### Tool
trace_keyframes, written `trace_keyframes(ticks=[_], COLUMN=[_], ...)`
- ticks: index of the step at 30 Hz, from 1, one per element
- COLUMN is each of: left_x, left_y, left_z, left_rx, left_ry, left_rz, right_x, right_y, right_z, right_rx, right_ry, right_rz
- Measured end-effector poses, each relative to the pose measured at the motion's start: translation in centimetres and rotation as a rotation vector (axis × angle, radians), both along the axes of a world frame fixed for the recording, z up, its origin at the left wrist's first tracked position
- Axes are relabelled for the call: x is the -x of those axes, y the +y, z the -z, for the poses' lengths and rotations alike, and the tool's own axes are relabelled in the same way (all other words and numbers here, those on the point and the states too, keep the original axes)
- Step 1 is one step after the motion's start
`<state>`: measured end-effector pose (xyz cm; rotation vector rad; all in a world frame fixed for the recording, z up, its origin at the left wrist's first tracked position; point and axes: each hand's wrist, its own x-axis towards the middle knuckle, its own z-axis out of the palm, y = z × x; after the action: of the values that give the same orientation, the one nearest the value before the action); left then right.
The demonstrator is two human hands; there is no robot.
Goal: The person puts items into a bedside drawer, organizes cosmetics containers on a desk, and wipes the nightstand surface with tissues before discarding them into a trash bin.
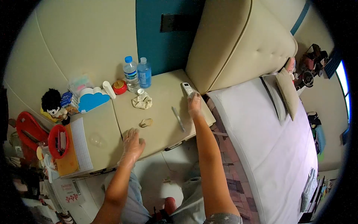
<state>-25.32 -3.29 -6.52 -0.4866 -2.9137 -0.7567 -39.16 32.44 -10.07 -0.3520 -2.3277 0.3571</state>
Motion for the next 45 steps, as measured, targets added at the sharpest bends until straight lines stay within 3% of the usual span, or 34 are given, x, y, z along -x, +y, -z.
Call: trace_keyframes(ticks=[2, 6, 8, 12, 14, 18, 21, 23, 25, 27, 29, 34, 36, 38, 39, 41, 42, 44, 45], left_x=[-0.1, 0.1, 0.7, 1.3, 1.4, 1.2, 1.3, 1.2, 1.1, 1.0, 0.9, 1.0, 1.4, 1.6, 1.6, 1.5, 1.2, 0.7, 0.7], left_y=[0.1, -0.2, -0.6, -0.8, -0.8, -0.4, -0.3, -0.3, -0.3, -0.3, -0.3, -0.8, -1.3, -1.7, -1.8, -1.8, -1.5, -1.0, -0.9], left_z=[-0.2, -0.3, 0.3, 0.1, -0.1, -0.1, -0.5, -0.4, -0.2, -0.3, -0.8, -0.4, -0.6, -1.0, -1.2, -1.5, -2.2, -3.6, -3.1], left_rx=[0.017, 0.023, -0.005, 0.028, 0.031, 0.014, 0.029, 0.040, 0.026, 0.012, 0.027, -0.001, -0.048, -0.465, -0.468, -0.742, -0.744, -1.498, -1.622], left_ry=[0.015, 0.018, 0.038, 0.041, 0.007, 0.014, -0.033, -0.049, -0.021, 0.009, -0.016, -0.032, -0.039, -0.002, -0.006, -0.050, -0.055, -0.522, -0.619], left_rz=[-0.047, -0.046, -0.058, -0.096, -0.072, -0.074, -0.077, -0.072, -0.070, -0.067, -0.056, -0.079, -0.078, -0.055, -0.059, -0.064, -0.065, -0.008, 0.048], right_x=[0.2, 2.2, 2.5, 2.8, 1.4, 0.8, 0.4, 0.1, -0.5, 0.9, -1.7, 0.7, 0.3, -1.9, -3.4, -6.7, -8.6, -12.7, -13.8], right_y=[-0.8, -0.8, -1.0, -0.4, -1.6, -1.9, -4.1, -6.3, -10.2, -12.4, -18.2, -19.6, -18.7, -19.2, -19.8, -20.8, -21.4, -23.4, -24.0], right_z=[-2.4, -4.4, -5.7, -3.9, -5.1, -5.8, -5.8, -5.4, -6.2, -2.6, -7.0, -2.7, -2.1, -4.2, -5.5, -6.8, -7.3, -8.0, -6.9], right_rx=[0.033, -0.027, 0.015, -0.080, -0.003, 0.045, -0.045, -0.311, -0.149, -0.309, -0.073, -0.190, 0.023, 0.078, 0.131, 0.211, 0.295, 0.618, 0.393], right_ry=[-0.302, -0.409, -0.587, -0.523, -0.416, -0.453, -0.311, -0.175, -0.372, -0.217, -0.243, -0.325, 0.026, 0.083, 0.141, 0.106, 0.075, -0.325, -0.212], right_rz=[-0.006, 0.046, 0.166, 0.173, 0.151, 0.102, 0.251, 0.172, -0.118, -0.472, -0.546, -0.539, -0.648, -0.537, -0.420, -0.425, -0.428, -0.522, -0.718])
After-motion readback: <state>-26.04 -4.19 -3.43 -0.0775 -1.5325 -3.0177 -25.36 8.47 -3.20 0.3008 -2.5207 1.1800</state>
